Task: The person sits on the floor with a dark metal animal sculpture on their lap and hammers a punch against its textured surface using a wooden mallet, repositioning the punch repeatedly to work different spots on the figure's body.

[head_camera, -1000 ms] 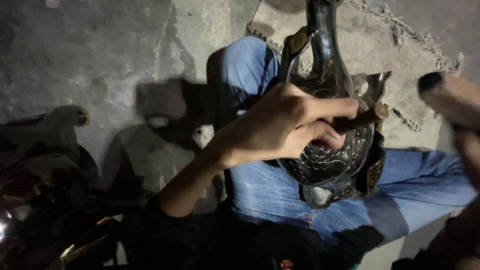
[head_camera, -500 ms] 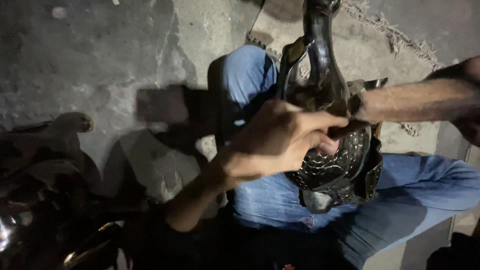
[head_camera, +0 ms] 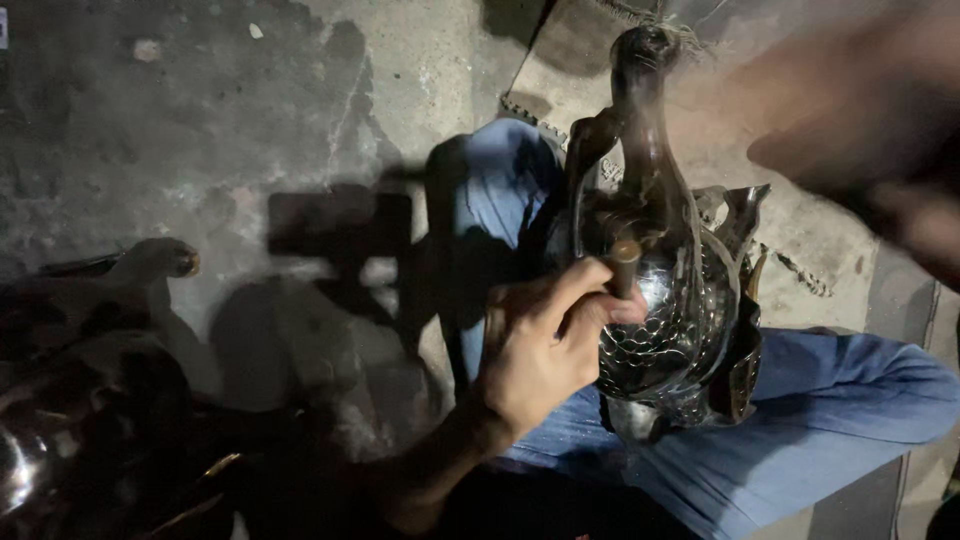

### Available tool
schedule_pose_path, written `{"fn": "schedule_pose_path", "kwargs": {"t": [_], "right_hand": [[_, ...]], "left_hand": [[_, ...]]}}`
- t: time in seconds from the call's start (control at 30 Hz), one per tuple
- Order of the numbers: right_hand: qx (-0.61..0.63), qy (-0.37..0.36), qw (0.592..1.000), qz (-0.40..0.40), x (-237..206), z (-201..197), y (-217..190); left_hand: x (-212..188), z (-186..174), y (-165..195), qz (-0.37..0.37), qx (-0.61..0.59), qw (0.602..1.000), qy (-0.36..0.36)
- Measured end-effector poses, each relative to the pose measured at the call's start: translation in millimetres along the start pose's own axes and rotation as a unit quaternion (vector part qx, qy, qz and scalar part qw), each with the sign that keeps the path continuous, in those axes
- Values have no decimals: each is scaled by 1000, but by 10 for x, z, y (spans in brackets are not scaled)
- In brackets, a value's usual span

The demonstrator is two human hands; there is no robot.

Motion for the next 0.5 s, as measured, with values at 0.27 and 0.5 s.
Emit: {"fn": "schedule_pose_path", "kwargs": {"t": [0.27, 0.5], "right_hand": [[-232, -128, 955, -137, 272, -298, -897], [-445, -295, 823, -193, 102, -248, -1317]], "left_hand": [[-150, 22, 161, -86, -70, 991, 73], [-329, 87, 228, -65, -101, 983, 138]]}}
Point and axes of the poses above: each hand's wrist, its own x-axis towards the middle knuckle, its own z-axis out of the palm, y = z × x, the point moved 7 cm from there along x, towards the middle knuckle, and after that the axes turned 9 degrees about y, right-handed, at the moved point
